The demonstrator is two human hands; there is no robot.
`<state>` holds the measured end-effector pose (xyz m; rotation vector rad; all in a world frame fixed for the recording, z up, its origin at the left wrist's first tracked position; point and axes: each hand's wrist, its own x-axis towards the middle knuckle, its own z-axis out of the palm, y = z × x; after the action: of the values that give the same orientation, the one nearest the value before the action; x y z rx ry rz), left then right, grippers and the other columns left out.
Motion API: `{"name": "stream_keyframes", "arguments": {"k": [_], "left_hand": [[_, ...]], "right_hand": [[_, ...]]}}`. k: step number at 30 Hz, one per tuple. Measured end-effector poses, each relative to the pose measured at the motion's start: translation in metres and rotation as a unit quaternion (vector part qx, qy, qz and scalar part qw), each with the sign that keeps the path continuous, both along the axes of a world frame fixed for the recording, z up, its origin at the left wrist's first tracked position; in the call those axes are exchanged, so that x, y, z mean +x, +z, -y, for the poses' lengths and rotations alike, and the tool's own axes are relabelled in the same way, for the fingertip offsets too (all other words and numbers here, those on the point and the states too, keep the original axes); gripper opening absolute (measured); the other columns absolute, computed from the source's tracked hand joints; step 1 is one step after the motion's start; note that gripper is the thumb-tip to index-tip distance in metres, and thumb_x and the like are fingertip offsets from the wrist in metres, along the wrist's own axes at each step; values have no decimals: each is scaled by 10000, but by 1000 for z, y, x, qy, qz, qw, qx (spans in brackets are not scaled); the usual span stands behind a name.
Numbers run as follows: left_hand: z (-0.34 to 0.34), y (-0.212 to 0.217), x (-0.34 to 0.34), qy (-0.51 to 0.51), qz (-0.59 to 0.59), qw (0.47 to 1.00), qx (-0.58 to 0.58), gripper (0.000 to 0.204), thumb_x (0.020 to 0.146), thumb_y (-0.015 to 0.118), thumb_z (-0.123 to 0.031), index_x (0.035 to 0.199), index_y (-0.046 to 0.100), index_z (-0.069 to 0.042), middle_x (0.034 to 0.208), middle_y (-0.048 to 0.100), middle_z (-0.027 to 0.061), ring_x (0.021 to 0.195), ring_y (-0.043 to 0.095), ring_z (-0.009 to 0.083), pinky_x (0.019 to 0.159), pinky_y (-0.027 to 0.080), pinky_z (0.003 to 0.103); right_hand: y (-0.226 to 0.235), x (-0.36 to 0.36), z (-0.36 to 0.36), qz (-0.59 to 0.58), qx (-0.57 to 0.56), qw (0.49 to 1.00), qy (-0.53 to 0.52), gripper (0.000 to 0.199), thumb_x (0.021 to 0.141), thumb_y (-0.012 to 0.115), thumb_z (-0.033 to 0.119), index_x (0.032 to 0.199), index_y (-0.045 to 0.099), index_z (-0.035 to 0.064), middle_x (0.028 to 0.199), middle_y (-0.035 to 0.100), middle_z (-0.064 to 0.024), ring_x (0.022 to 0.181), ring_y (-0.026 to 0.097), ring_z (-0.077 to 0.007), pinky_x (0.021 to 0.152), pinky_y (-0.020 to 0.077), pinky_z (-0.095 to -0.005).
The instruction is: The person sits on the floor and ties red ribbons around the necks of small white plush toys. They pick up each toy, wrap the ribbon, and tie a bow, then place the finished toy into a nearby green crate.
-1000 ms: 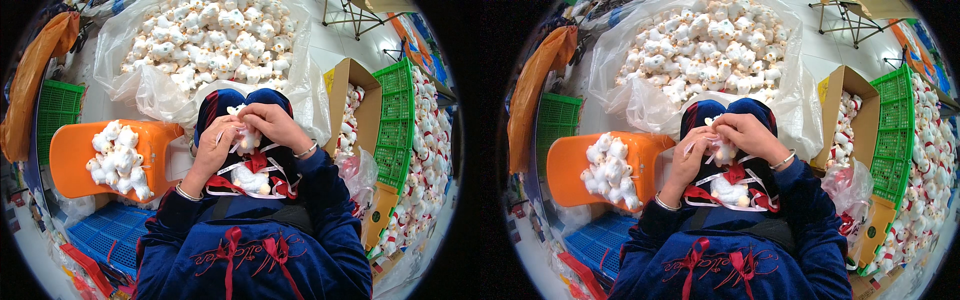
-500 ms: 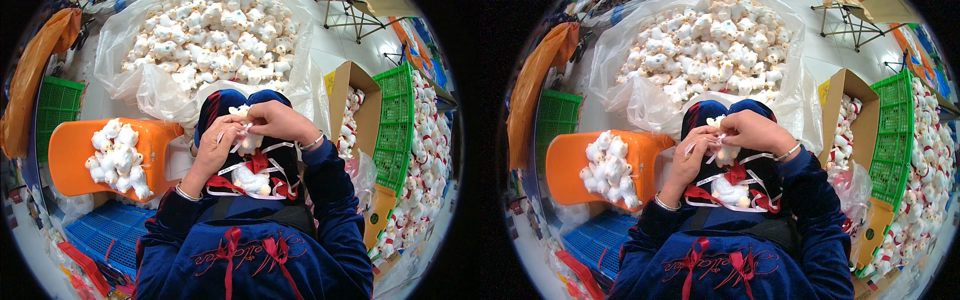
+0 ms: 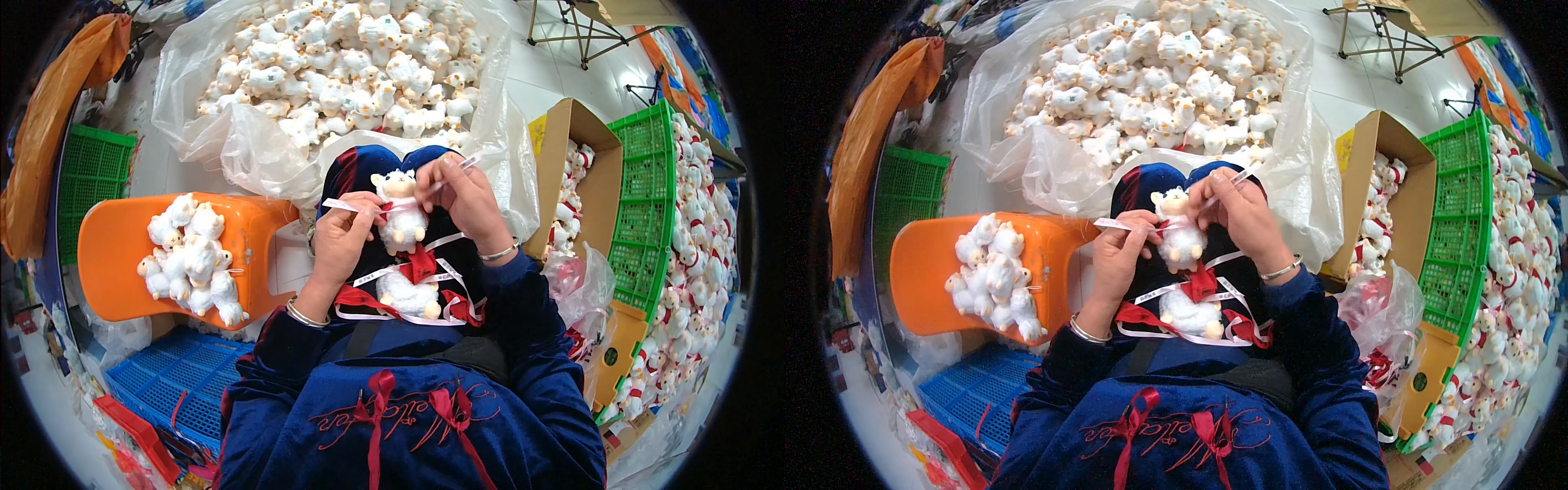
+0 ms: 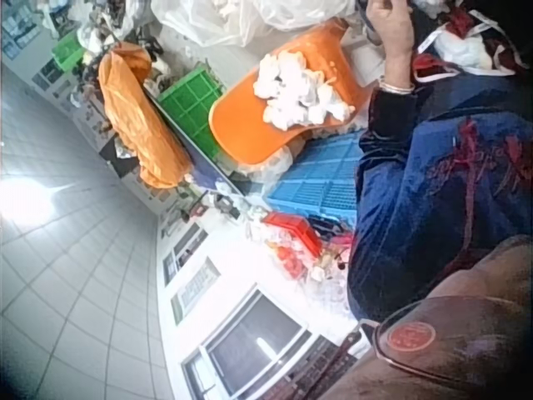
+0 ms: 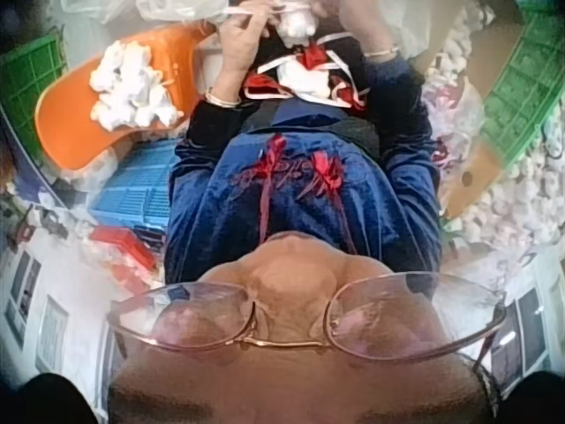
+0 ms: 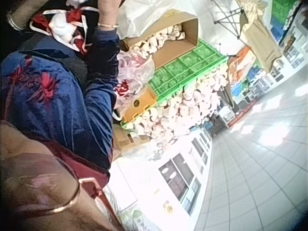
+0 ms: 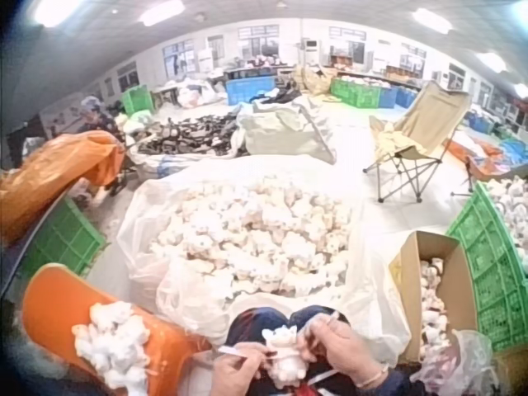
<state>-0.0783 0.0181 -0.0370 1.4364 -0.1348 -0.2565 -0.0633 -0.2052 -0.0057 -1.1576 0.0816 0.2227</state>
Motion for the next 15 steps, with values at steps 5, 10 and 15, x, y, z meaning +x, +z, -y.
{"name": "stream_keyframes", "arguments": {"k": [5, 10, 15], "left_hand": [[-6, 5, 2, 10, -78, 996, -51, 88, 997, 612, -70, 1053, 649, -13, 1134, 673, 88, 702, 638, 72, 568, 475, 199], [-14, 17, 3, 44, -77, 994, -58, 64, 976, 618, -20, 1034, 590, -25, 1157, 655, 106, 661, 605, 65, 555, 459, 187], [-20, 72, 9, 168, 127, 974, 79, 128, 956, 629, 0, 1077, 615, -40, 1121, 667, 65, 747, 592, 70, 623, 477, 229]], "right_hand": [[5, -16, -4, 83, -338, 936, 45, 195, 944, 725, 177, 960, 604, 24, 812, 602, -47, 684, 575, -121, 628, 478, -257], [13, -19, -10, 171, -454, 872, 64, 264, 837, 790, 145, 974, 621, -5, 913, 613, -146, 852, 653, -320, 740, 529, -377], [11, -16, -8, 186, -466, 862, 76, 253, 836, 784, 164, 965, 638, 3, 907, 614, -146, 847, 649, -331, 748, 527, -390]]}}
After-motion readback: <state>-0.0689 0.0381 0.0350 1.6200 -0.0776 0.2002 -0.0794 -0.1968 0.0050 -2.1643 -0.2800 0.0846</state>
